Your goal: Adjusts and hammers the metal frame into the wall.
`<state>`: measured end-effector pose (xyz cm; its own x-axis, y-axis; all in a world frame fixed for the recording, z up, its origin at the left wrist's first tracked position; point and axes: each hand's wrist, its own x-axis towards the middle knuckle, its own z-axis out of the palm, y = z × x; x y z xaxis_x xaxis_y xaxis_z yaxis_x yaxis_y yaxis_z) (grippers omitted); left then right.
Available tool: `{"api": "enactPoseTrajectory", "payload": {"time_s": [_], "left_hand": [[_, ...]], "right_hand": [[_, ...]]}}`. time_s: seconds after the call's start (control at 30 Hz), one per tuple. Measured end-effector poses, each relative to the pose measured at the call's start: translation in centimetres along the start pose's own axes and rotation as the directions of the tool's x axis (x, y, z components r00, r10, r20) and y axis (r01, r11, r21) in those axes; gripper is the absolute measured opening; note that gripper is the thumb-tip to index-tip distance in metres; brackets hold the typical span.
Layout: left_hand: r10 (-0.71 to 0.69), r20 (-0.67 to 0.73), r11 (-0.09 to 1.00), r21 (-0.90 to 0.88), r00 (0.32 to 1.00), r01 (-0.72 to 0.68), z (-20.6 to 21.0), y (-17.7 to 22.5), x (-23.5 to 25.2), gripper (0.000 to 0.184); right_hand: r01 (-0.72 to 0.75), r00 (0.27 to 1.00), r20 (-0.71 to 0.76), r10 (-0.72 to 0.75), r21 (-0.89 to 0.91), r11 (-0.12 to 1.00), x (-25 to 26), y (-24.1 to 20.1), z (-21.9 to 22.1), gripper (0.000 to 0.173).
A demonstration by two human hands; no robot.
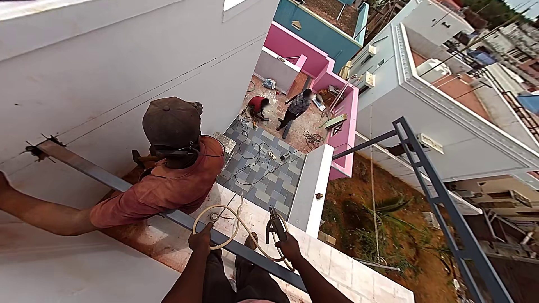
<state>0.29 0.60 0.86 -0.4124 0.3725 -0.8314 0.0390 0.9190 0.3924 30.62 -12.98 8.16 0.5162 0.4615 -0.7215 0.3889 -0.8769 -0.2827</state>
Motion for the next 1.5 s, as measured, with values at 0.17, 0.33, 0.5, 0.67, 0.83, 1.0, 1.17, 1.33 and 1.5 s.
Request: {"api": "enactPoseTrajectory", "payload": {"time_s": [0.17,0.33,0.5,0.67,0.83,1.0,1.17,1.33,1.5], "left_hand": [[0.003,0.0,1.0,0.007,1.0,-0.003,0.08,-0.03,0.04,0.077],[0.0,0.003,1.0,0.01,1.0,0.0,0.07,-0.02,0.1,0.078],[0.01,-0.002,1.0,-0.013,1.0,-0.01,0.08,-0.02,-0.03,0.076],[0.007,-0.003,1.0,-0.014,1.0,-0.007,0.1,-0.01,-0.06,0.075],[0.009,-0.006,1.0,-0.009,1.0,-0.01,0.11,-0.04,-0.04,0.077],[0.005,-0.008,1.0,-0.001,1.0,-0.005,0.08,0.01,-0.06,0.076],[0.009,-0.003,1.0,-0.016,1.0,-0.009,0.07,-0.06,-0.06,0.076],[0.003,-0.003,1.0,-0.023,1.0,-0.003,0.16,-0.03,-0.04,0.077],[0.007,0.005,1.0,-0.004,1.0,-0.007,0.02,0.09,-0.18,0.077]], "right_hand": [[-0.001,1.0,-0.004,0.001,-0.001,1.0,0.06,0.09,0.04,0.038],[-0.003,1.0,0.001,0.003,-0.002,1.0,0.22,0.17,0.08,0.037],[-0.008,1.0,-0.001,0.008,0.0,1.0,0.09,0.06,0.06,0.038],[-0.014,1.0,-0.001,0.014,-0.004,1.0,0.08,0.0,0.03,0.037],[-0.017,1.0,-0.003,0.017,0.003,1.0,0.02,-0.11,0.04,0.038],[-0.006,1.0,0.003,0.006,-0.005,1.0,-0.04,-0.04,0.02,0.038],[-0.003,1.0,0.0,0.003,-0.019,1.0,0.31,0.28,0.19,0.038],[-0.007,1.0,0.007,0.007,-0.023,1.0,0.1,-0.1,0.0,0.039],[-0.004,1.0,0.007,0.005,-0.015,1.0,0.24,-0.15,0.13,0.037]]}}
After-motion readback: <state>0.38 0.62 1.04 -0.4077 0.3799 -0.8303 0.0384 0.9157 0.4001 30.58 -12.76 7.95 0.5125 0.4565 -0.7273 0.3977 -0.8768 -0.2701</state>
